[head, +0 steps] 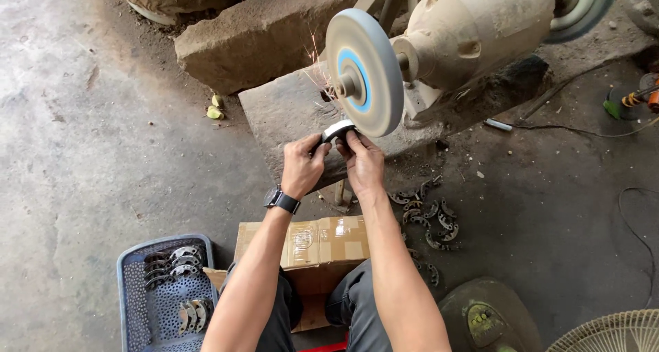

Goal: The person grinds small metal parts against a rotating grinding wheel, creating sparks. They repeatedly pick up parts from a basket, grind them, and place them back into the basket.

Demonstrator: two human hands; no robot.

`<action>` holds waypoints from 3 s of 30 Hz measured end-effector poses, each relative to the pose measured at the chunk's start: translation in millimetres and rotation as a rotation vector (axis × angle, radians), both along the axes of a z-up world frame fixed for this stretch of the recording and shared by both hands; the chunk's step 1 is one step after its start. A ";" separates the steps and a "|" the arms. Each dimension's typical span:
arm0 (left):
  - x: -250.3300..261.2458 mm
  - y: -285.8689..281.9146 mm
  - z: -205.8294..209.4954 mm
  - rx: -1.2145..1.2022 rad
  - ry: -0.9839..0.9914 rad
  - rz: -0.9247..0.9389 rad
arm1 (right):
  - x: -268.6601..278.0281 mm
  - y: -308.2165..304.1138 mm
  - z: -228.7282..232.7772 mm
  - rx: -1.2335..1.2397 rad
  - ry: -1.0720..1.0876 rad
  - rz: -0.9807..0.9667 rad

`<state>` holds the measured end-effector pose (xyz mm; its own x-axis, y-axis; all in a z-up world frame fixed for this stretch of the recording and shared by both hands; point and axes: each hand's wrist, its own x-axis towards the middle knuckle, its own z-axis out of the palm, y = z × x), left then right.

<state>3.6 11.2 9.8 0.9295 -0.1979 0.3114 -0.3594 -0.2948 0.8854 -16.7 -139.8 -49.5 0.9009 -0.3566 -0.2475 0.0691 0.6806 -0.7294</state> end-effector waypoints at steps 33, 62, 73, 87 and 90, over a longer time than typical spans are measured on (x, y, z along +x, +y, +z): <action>-5.5 -8.0 -17.5 -0.002 -0.119 -0.086 | -19.0 -34.2 -12.6 0.249 0.019 0.077; -12.7 -49.4 -20.0 -0.159 0.096 -0.062 | -13.7 -44.3 4.8 0.046 0.031 -0.108; -8.9 -72.0 -17.4 -0.358 0.101 -0.111 | -14.4 -55.9 13.5 0.116 0.023 -0.169; -13.1 8.9 -27.1 -0.080 -0.109 -0.043 | -18.0 -18.9 2.6 0.067 0.024 0.164; -14.9 0.9 -21.2 -0.056 -0.083 -0.061 | -20.9 -28.5 -0.9 0.122 0.033 0.179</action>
<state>-11.3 12.1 -11.3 0.8867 -0.2340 0.3986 -0.4478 -0.2213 0.8663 -37.6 -168.4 -50.4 0.9379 -0.1569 -0.3095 -0.0838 0.7631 -0.6409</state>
